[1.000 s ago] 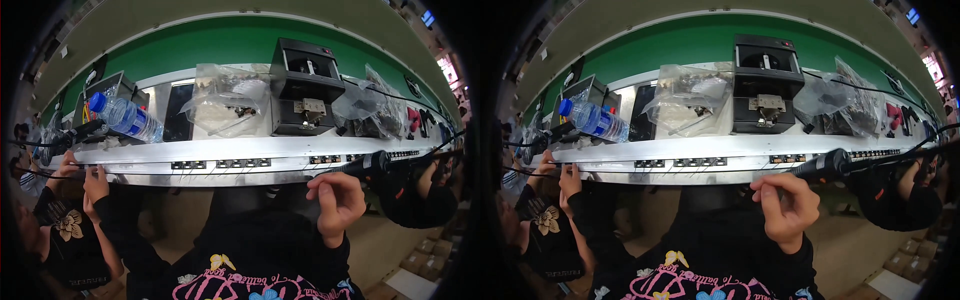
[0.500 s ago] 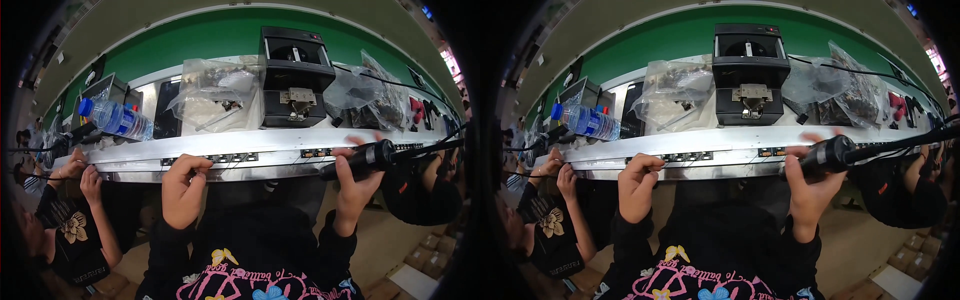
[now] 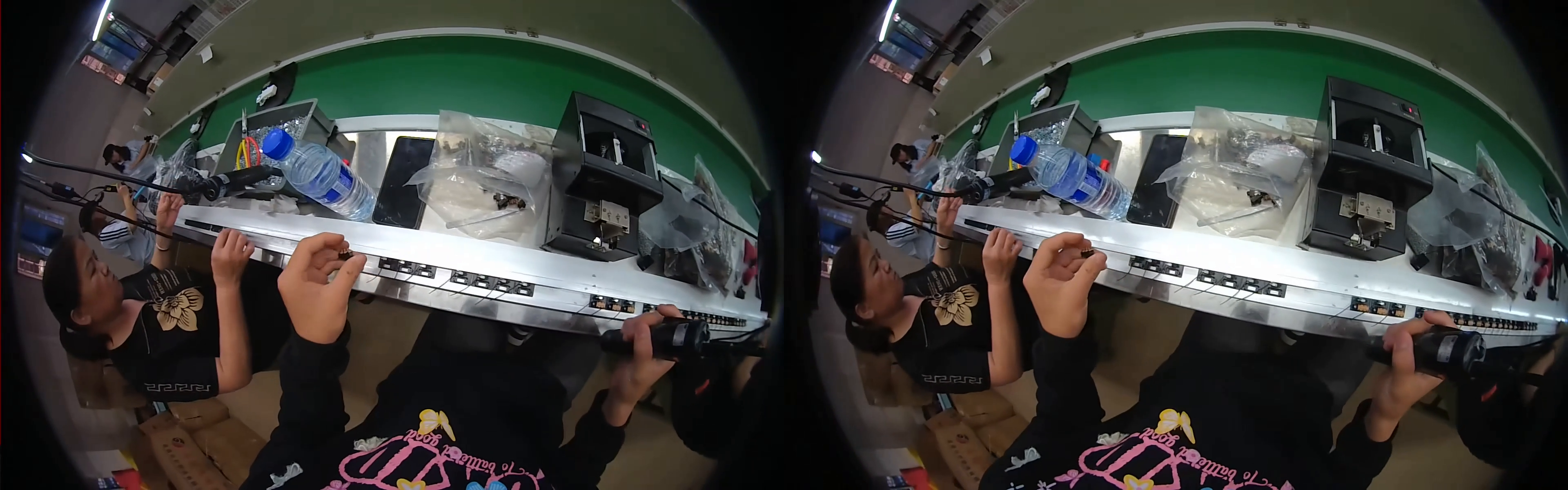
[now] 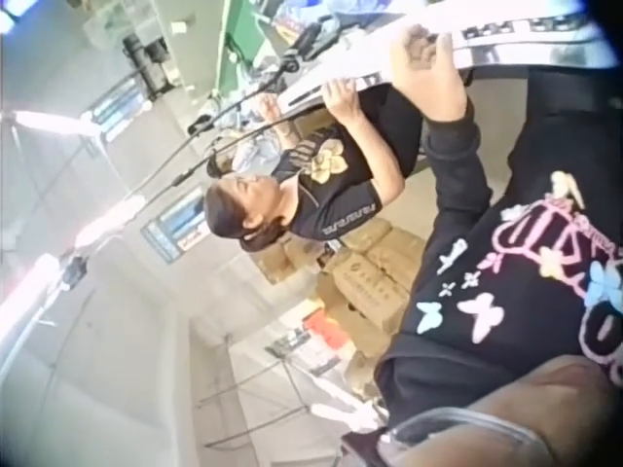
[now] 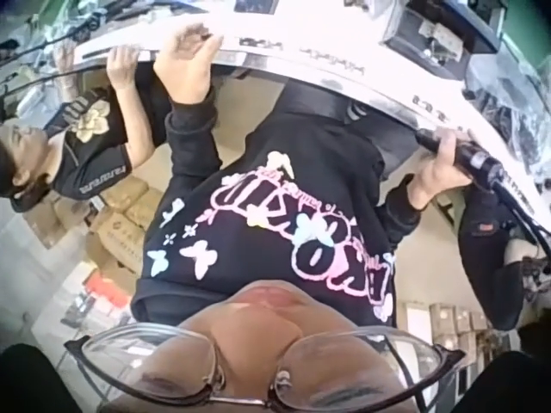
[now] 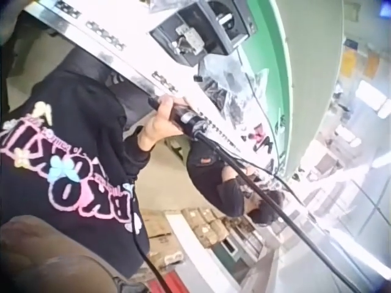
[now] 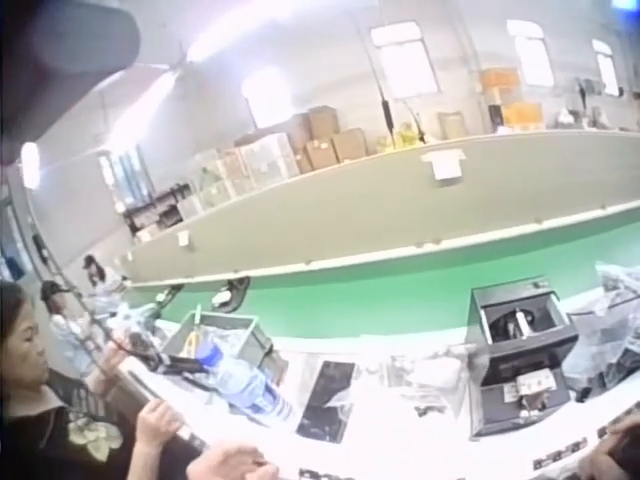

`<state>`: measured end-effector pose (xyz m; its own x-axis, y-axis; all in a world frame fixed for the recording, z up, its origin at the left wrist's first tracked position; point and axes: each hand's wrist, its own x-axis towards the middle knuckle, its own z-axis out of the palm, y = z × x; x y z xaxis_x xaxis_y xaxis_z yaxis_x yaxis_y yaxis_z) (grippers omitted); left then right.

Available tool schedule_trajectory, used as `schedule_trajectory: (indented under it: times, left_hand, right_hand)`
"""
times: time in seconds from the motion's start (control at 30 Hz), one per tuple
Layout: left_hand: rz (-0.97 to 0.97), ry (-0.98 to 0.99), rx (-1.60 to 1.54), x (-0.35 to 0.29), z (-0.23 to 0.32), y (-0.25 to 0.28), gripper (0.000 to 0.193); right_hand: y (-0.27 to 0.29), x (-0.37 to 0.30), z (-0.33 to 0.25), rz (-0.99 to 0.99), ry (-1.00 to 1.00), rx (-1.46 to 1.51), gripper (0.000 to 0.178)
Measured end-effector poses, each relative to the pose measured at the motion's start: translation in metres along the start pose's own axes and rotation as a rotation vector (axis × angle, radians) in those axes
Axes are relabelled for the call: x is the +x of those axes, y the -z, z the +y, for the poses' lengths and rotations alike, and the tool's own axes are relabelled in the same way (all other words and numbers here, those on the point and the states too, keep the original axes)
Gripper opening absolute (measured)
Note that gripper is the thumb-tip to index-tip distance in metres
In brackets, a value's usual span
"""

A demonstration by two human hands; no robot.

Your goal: Assembling electronic light strips using an electric screwdriver in a factory setting.

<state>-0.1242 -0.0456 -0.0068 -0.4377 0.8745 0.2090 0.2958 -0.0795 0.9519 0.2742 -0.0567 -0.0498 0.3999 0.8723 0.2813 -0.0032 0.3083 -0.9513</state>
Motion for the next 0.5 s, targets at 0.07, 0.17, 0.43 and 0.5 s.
schedule_trajectory:
  times: [0.07, 0.17, 0.43, 0.5]
  left_hand:
    - [-0.013, -0.063, 0.062, -0.005, 0.002, -0.005, 0.032]
    - [-0.058, -0.208, 0.171, -0.008, 0.004, -0.016, 0.028]
    - [-0.304, -0.368, 0.22, -0.023, 0.008, -0.053, 0.026]
    - [-0.339, -0.361, 0.193, -0.027, 0.006, -0.062, 0.026]
  right_hand:
    - [-0.006, -0.001, -0.001, -0.02, 0.019, 0.003, 0.042]
    - [-0.021, -0.006, -0.006, -0.017, -0.009, -0.011, 0.044]
    - [-0.036, -0.014, -0.013, -0.039, -0.068, -0.009, 0.047]
    - [-0.031, -0.016, -0.014, -0.026, -0.067, -0.023, 0.048]
